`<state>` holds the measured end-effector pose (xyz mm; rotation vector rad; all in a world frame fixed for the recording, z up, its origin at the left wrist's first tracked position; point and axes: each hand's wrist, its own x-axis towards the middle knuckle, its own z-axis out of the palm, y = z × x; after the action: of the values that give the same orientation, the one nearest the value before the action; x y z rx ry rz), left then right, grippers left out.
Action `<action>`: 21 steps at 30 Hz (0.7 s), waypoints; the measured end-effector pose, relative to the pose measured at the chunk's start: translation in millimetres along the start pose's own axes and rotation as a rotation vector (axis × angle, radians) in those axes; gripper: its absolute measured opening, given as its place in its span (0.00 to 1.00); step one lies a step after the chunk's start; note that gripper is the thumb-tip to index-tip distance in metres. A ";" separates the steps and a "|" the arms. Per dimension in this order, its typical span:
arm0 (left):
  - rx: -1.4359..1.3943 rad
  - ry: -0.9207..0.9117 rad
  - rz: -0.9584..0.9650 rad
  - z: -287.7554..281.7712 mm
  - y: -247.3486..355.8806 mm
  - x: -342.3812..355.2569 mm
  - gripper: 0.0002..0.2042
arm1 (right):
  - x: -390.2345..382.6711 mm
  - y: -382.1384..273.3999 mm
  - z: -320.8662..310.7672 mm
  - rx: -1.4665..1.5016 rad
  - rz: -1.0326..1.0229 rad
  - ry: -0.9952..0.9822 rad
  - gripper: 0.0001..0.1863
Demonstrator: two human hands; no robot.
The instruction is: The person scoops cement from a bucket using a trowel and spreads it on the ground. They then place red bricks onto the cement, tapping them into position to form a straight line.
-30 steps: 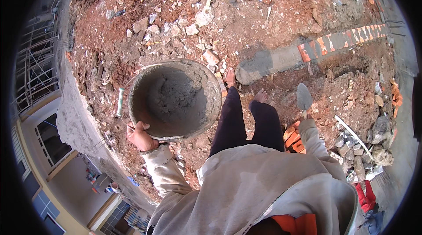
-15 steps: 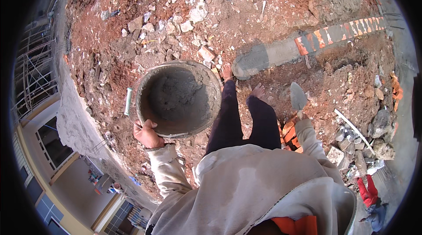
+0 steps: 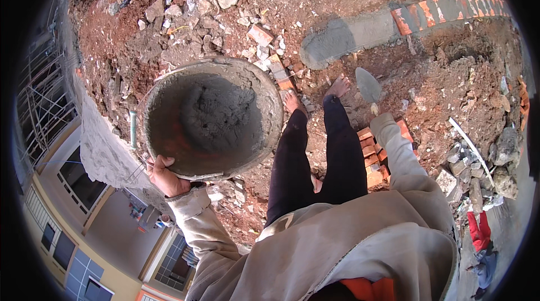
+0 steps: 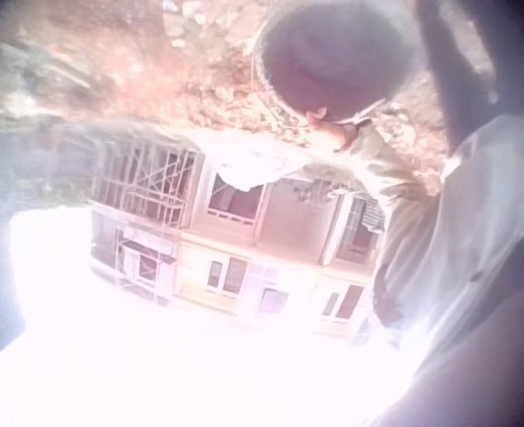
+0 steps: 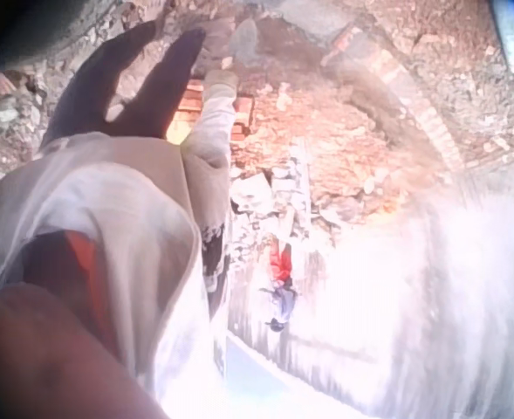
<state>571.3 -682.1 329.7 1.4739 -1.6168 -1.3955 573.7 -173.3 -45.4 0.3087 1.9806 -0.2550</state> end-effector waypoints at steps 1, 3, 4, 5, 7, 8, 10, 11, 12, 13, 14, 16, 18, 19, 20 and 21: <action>-0.020 -0.051 -0.055 -0.5 -10.0 18.3 0.10 | 22.1 -4.2 18.7 -0.011 -0.009 -0.032 0.22; -0.074 -0.175 -0.238 24.0 -21.1 35.0 0.12 | 48.8 -28.0 44.5 0.020 -0.021 -0.062 0.22; -0.086 -0.213 -0.300 33.9 -26.8 46.2 0.13 | 52.1 -46.6 49.5 0.062 -0.021 -0.057 0.23; -0.060 -0.200 -0.318 52.7 -27.4 51.8 0.11 | 59.1 -60.7 58.5 0.064 -0.033 -0.057 0.23; -0.032 -0.367 -0.383 58.1 -39.0 81.8 0.08 | 74.9 -79.2 88.9 0.146 -0.037 -0.045 0.23; -0.028 -0.547 -0.436 47.3 -45.1 107.3 0.06 | 82.8 -86.1 106.7 0.202 -0.033 -0.036 0.23; 0.037 -0.275 -0.367 67.3 -71.9 101.9 0.05 | 106.2 -92.1 144.2 0.320 -0.004 -0.015 0.22; 0.011 -0.267 -0.374 69.4 -91.9 110.8 0.05 | 115.8 -90.2 165.0 0.406 0.035 0.005 0.22; -0.016 -0.258 -0.379 74.2 -110.6 119.0 0.05 | 128.9 -89.4 188.0 0.494 0.082 0.020 0.22; -0.025 -0.269 -0.373 77.4 -124.7 121.6 0.06 | 143.9 -92.1 209.5 0.576 0.124 0.040 0.22; -0.038 -0.302 -0.387 67.9 -133.1 132.4 0.09 | 158.3 -100.0 233.4 0.630 0.160 0.040 0.21; -0.142 -0.529 -0.489 69.8 -139.5 144.0 0.15 | 195.8 -122.4 274.4 0.762 0.222 0.050 0.21; -0.177 -0.445 -0.476 67.0 -147.9 143.6 0.22 | 225.5 -146.1 310.0 0.843 0.154 -0.113 0.21; -0.145 -0.429 -0.440 69.2 -150.1 138.0 0.24 | 232.2 -164.0 318.7 0.837 0.180 -0.082 0.21; -0.115 -0.409 -0.395 72.4 -149.0 125.9 0.25 | 231.3 -188.7 331.3 0.817 0.186 -0.048 0.22; -0.112 -0.442 -0.423 81.4 -152.2 116.5 0.26 | 230.7 -202.3 336.8 0.785 0.198 0.007 0.23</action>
<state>526.3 -744.0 136.1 1.5784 -1.4858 -2.1370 702.7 -446.9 -386.1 0.9962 1.7618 -0.9003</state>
